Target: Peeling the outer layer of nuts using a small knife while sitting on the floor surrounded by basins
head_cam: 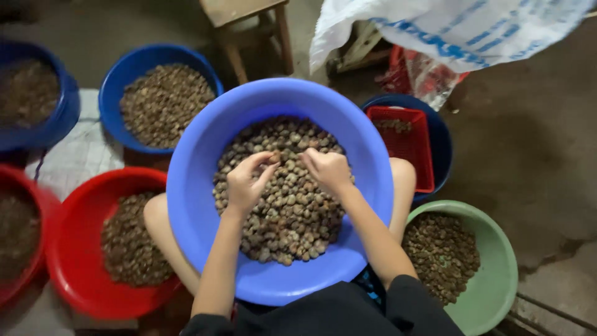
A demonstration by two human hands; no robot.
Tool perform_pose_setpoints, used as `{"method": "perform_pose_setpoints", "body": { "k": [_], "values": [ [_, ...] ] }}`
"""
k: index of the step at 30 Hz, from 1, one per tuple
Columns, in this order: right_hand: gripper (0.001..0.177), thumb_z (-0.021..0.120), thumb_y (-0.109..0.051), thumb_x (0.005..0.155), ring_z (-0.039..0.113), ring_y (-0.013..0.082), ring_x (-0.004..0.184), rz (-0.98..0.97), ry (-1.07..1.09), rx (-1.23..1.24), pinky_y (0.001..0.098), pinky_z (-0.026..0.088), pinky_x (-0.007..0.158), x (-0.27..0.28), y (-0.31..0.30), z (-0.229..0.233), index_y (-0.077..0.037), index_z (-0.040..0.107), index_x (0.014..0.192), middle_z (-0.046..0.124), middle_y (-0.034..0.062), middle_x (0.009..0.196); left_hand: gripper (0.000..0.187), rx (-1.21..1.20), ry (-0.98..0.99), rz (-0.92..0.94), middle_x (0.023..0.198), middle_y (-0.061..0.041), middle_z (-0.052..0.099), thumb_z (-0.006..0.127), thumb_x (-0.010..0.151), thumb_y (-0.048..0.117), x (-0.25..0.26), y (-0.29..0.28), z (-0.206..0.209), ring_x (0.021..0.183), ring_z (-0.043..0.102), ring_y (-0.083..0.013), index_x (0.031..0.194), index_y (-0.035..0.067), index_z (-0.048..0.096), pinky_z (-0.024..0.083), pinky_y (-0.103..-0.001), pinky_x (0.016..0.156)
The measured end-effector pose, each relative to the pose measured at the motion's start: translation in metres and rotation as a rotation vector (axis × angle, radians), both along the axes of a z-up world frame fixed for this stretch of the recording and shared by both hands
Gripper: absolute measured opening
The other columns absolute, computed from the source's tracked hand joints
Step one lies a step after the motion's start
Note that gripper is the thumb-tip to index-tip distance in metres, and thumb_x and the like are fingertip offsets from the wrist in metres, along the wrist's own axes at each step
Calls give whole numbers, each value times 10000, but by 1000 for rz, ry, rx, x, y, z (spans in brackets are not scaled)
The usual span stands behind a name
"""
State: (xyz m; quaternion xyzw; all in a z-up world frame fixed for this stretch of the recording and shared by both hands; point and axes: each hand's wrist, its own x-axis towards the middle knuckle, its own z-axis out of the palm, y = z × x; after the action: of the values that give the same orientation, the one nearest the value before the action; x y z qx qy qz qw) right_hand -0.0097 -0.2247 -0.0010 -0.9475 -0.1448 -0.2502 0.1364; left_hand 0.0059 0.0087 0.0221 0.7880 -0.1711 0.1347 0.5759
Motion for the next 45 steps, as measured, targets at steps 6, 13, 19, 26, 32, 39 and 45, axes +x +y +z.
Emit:
{"method": "perform_pose_setpoints", "body": {
  "k": [6,13,19,26,32,39,45],
  "values": [
    [336,583,-393,1045,576,271,449,22,16,-66,368,515,526,4,4,16,-256,511,747,503,31,512,238,-50,51,-38,934,-88,790,847,845,28,-4,4,12,845,765,-244,1067,87,784,639,-312,685],
    [209,712,-259,990,515,54,576,116,496,1065,231,387,492,-9,38,29,-199,615,815,535,-93,585,254,87,-17,-143,1007,31,796,790,897,35,-10,-8,23,930,753,-175,1101,187,793,636,-305,778],
    [82,649,-111,1034,360,24,456,202,656,1560,169,278,456,-15,41,24,-40,671,1000,418,-58,547,309,-123,144,-156,1003,-84,758,785,911,45,-12,-16,6,811,753,-209,1209,108,733,619,-317,649],
    [113,600,-155,1060,407,15,391,208,799,1813,163,304,396,-10,48,-19,-58,656,1079,551,-1,609,234,-117,48,-137,1004,-83,713,759,980,171,-8,-24,-21,847,725,-223,1193,74,762,609,-308,644],
    [228,601,-342,1057,582,202,464,107,151,557,301,440,481,-3,19,-49,-180,686,920,616,16,563,182,-75,94,-136,866,-81,718,709,1021,216,-5,-8,-16,775,720,-247,1104,60,753,585,-318,608],
    [271,613,-294,1059,568,211,482,164,-26,141,336,523,549,-7,10,20,-194,601,807,548,-57,577,212,147,-32,-181,837,-114,714,695,1028,261,1,12,25,741,707,-303,1057,53,725,563,-378,581],
    [337,555,-396,1097,632,253,514,78,135,192,342,479,511,-3,-1,4,-216,557,813,557,-11,531,156,12,24,-261,885,-95,730,702,1024,218,5,5,-2,771,705,-268,1070,71,731,566,-336,618]
  ]
}}
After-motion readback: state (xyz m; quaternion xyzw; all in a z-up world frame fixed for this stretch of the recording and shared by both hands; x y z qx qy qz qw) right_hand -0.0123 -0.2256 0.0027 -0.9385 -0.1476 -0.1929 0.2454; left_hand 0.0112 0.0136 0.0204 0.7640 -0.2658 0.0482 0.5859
